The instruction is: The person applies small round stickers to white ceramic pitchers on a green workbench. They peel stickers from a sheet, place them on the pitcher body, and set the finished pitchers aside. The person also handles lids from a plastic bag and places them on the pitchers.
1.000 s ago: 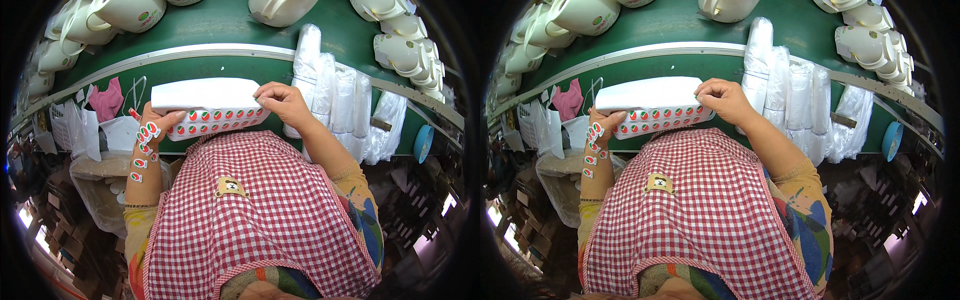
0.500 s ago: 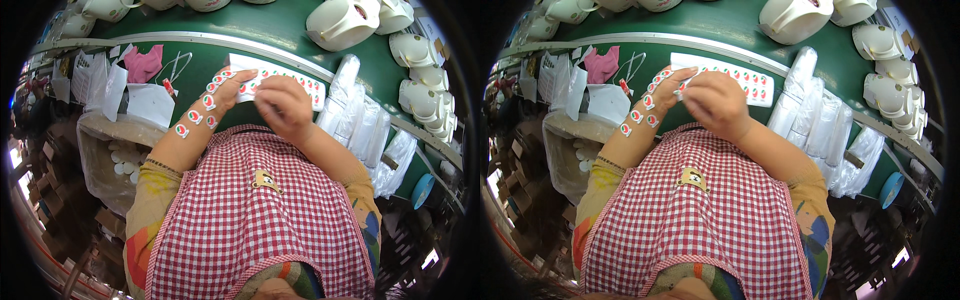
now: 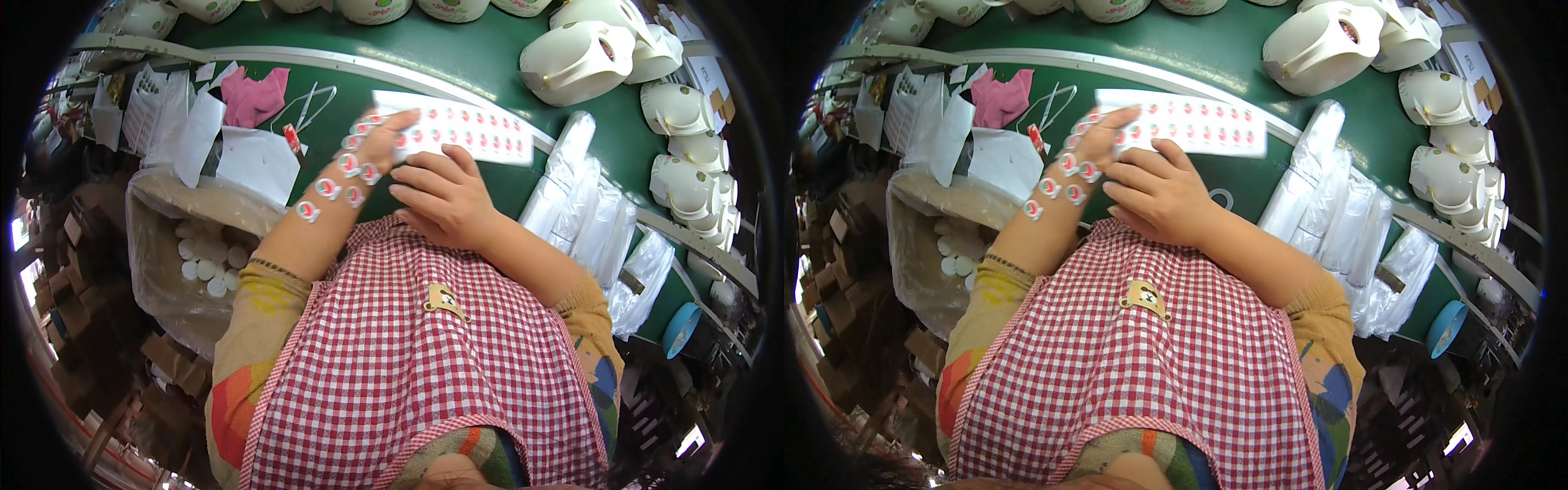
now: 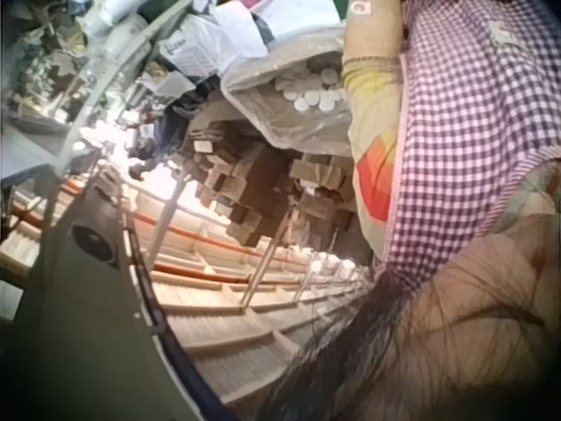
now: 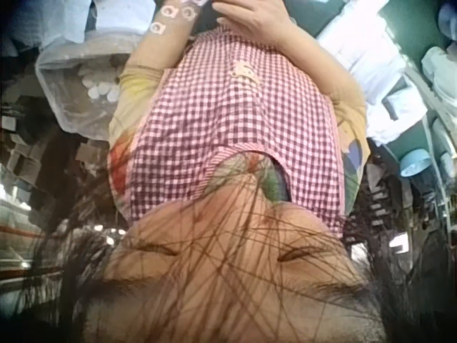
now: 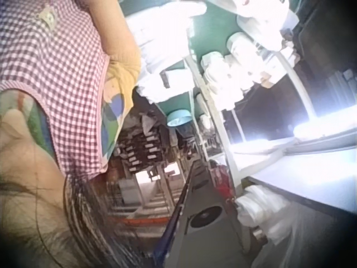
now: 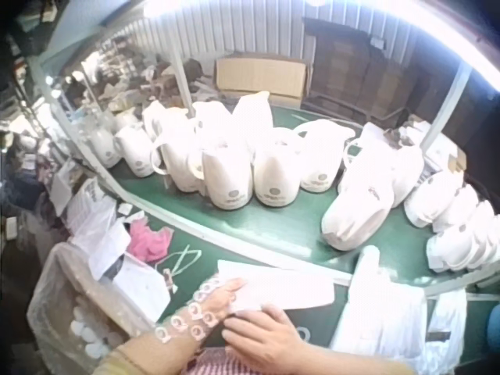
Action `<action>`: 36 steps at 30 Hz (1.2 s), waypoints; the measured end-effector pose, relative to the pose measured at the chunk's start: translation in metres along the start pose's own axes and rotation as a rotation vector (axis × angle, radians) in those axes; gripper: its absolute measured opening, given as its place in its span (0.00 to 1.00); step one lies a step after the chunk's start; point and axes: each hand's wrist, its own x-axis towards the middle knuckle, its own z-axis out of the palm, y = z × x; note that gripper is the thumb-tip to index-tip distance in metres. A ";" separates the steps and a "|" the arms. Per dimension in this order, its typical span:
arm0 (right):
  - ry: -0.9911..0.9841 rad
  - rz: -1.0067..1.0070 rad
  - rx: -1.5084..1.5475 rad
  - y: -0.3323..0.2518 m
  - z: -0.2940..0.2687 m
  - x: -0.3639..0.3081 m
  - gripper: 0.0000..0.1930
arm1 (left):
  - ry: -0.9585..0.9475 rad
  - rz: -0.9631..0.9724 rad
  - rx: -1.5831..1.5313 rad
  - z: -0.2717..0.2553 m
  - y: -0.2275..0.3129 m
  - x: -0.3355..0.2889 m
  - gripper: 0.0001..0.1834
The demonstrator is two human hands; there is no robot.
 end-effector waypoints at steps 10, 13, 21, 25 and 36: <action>0.451 0.589 -0.023 0.115 -0.130 -0.054 0.05 | 0.581 0.614 0.572 -0.212 0.210 -0.122 0.27; 0.473 0.673 0.051 0.131 -0.141 -0.050 0.05 | 0.822 0.547 0.597 -0.245 0.191 -0.143 0.30; 0.008 0.617 0.274 0.092 -0.044 -0.040 0.05 | 1.270 0.410 0.622 -0.313 0.148 -0.255 0.38; -0.321 0.482 0.453 0.068 0.007 -0.014 0.06 | 1.375 0.311 0.525 -0.299 0.081 -0.379 0.23; -0.756 0.146 0.410 -0.061 0.142 0.107 0.10 | 1.419 0.199 0.392 -0.464 -0.065 -0.486 0.26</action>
